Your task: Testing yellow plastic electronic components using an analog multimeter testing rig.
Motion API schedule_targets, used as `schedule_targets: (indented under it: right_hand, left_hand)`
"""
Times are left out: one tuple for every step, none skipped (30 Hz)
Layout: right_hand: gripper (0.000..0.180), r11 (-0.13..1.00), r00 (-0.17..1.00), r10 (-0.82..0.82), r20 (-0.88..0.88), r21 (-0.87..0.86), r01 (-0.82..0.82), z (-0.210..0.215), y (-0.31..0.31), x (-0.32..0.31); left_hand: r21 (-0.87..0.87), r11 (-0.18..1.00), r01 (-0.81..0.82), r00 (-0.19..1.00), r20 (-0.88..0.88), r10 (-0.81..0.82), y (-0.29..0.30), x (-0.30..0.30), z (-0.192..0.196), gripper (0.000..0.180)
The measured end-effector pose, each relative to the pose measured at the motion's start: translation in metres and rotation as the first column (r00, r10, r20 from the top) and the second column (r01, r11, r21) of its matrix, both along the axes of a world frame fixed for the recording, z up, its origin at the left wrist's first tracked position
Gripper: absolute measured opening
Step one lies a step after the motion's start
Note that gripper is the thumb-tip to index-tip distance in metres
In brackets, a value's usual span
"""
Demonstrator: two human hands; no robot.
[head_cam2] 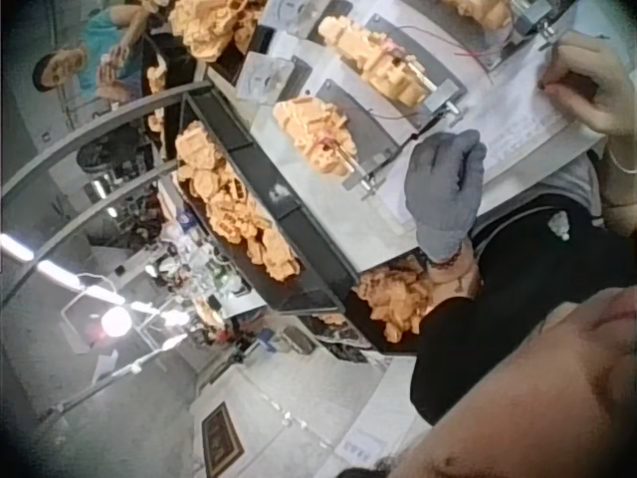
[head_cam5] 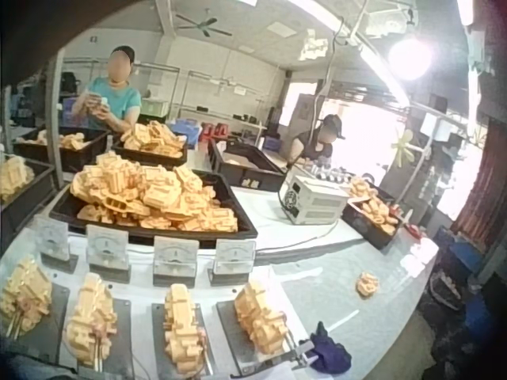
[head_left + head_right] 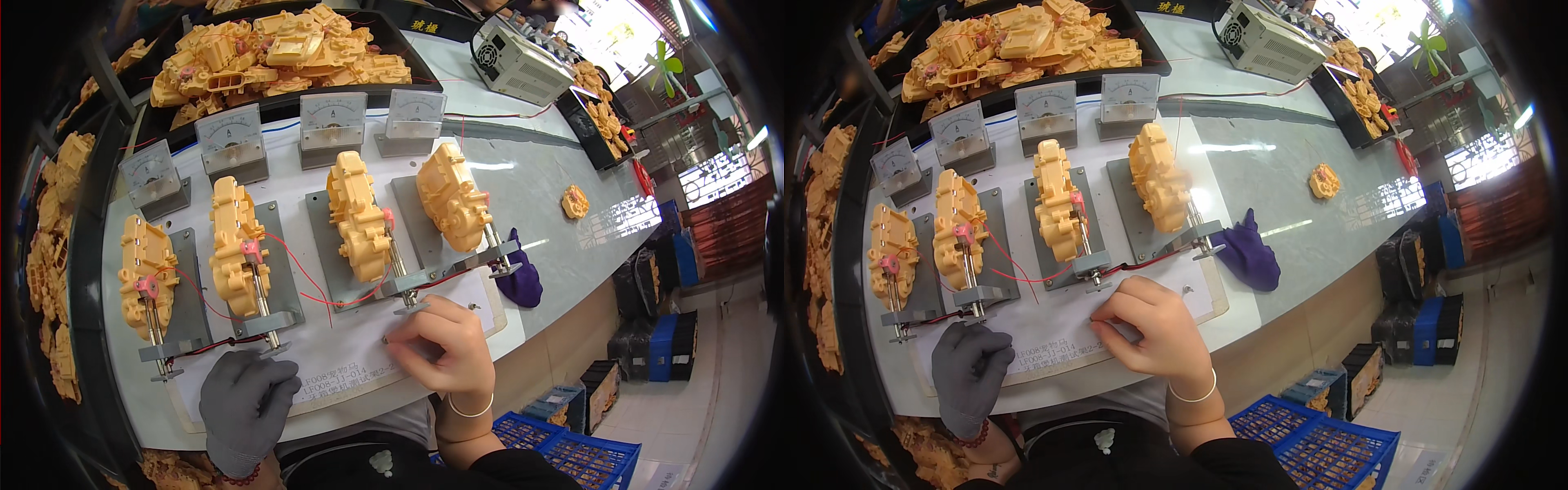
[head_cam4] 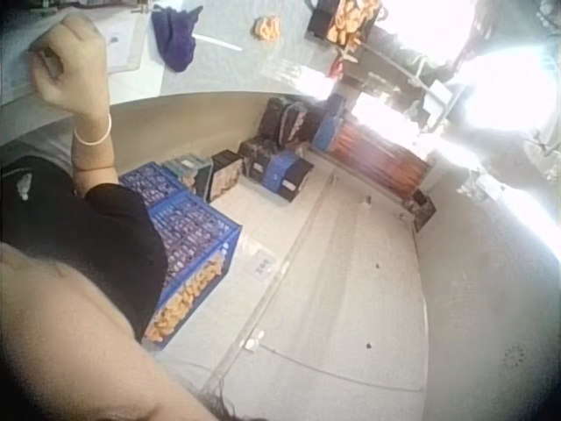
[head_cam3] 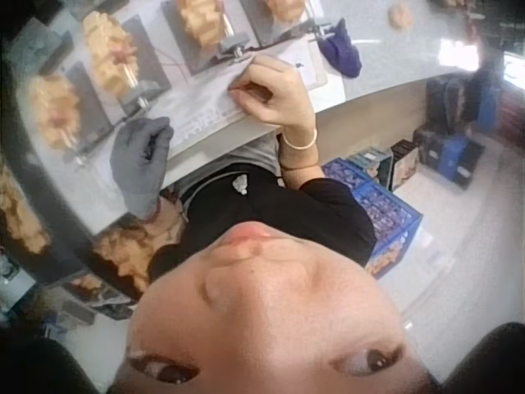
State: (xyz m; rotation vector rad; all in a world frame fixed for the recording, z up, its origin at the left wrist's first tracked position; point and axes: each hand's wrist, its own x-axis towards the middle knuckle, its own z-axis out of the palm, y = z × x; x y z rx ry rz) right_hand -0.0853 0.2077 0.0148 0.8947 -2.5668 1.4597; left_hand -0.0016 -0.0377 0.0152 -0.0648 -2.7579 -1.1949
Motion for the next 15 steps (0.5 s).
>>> schedule_targets:
  right_hand:
    - [0.012,1.0,1.0,0.001,0.0,0.001,-0.001,0.0,0.0,0.0]
    - [0.012,1.0,1.0,-0.001,0.001,0.003,0.001,-0.0001,0.0001,0.0]
    - [0.012,1.0,1.0,-0.002,0.001,0.005,0.002,0.0,0.0002,0.0002]
    - [0.012,1.0,1.0,0.0,0.0,0.006,0.0,0.0,-0.0002,0.0001]
    - [0.012,1.0,1.0,-0.002,0.004,0.003,0.002,0.0001,-0.0005,0.0002]
    - [0.011,1.0,1.0,-0.003,0.007,0.0,0.003,0.0003,-0.0009,0.0004]
    - [0.011,1.0,1.0,-0.002,0.004,0.003,0.002,0.0004,-0.0008,0.0005]
    - [0.011,1.0,1.0,-0.003,0.006,0.004,0.003,0.0003,-0.001,0.0006]
    - [0.011,1.0,1.0,-0.005,0.007,0.005,0.005,0.0005,-0.0011,0.0006]
    - [0.011,1.0,1.0,-0.005,0.005,0.008,0.005,0.0004,-0.001,0.001]
    - [0.012,1.0,1.0,-0.008,0.007,0.007,0.008,0.0004,-0.0009,0.0013]
    - [0.012,1.0,1.0,-0.011,0.009,0.007,0.011,0.0004,-0.0005,0.0014]
    - [0.012,1.0,1.0,-0.009,0.008,0.007,0.009,0.0002,-0.0008,0.0013]
    - [0.012,1.0,1.0,-0.007,0.007,0.007,0.007,-0.0002,-0.0009,0.0011]
    - [0.011,1.0,1.0,-0.005,0.007,0.006,0.005,-0.0005,-0.0011,0.0009]
  left_hand:
    - [0.001,1.0,-0.001,1.0,0.0,0.001,0.0001,0.0002,0.0004,0.022]
    - [0.004,1.0,-0.005,1.0,0.005,0.005,0.0003,0.0003,0.0007,0.022]
    - [0.008,1.0,-0.009,1.0,0.009,0.009,0.0004,0.0004,0.0008,0.021]
    - [0.009,1.0,-0.011,1.0,0.007,0.011,0.0002,0.0007,0.0002,0.021]
    - [0.007,1.0,-0.016,1.0,0.001,0.016,-0.0001,0.0015,-0.0009,0.021]
    - [0.005,1.0,-0.02,1.0,-0.004,0.021,-0.0006,0.002,-0.0015,0.021]
    - [0.007,1.0,-0.022,1.0,-0.007,0.022,-0.0008,0.0018,-0.0017,0.021]
    - [0.001,1.0,-0.015,1.0,-0.014,0.015,-0.0011,0.0015,-0.0017,0.021]
    - [-0.006,1.0,-0.009,1.0,-0.022,0.009,-0.0013,0.0013,-0.0018,0.021]
    - [-0.004,1.0,-0.009,1.0,-0.024,0.009,-0.0013,0.0012,-0.0025,0.021]
    - [-0.003,1.0,-0.006,1.0,-0.027,0.006,-0.0012,0.0011,-0.0032,0.022]
    - [-0.002,1.0,-0.003,1.0,-0.031,0.003,-0.0009,0.0008,-0.0038,0.022]
    - [-0.002,1.0,-0.004,0.999,-0.032,0.004,-0.0012,0.0008,-0.0036,0.022]
    - [0.002,1.0,-0.003,1.0,-0.025,0.003,-0.0012,0.0006,-0.0032,0.021]
    - [0.006,1.0,-0.001,1.0,-0.018,0.001,-0.0014,0.0005,-0.0029,0.021]
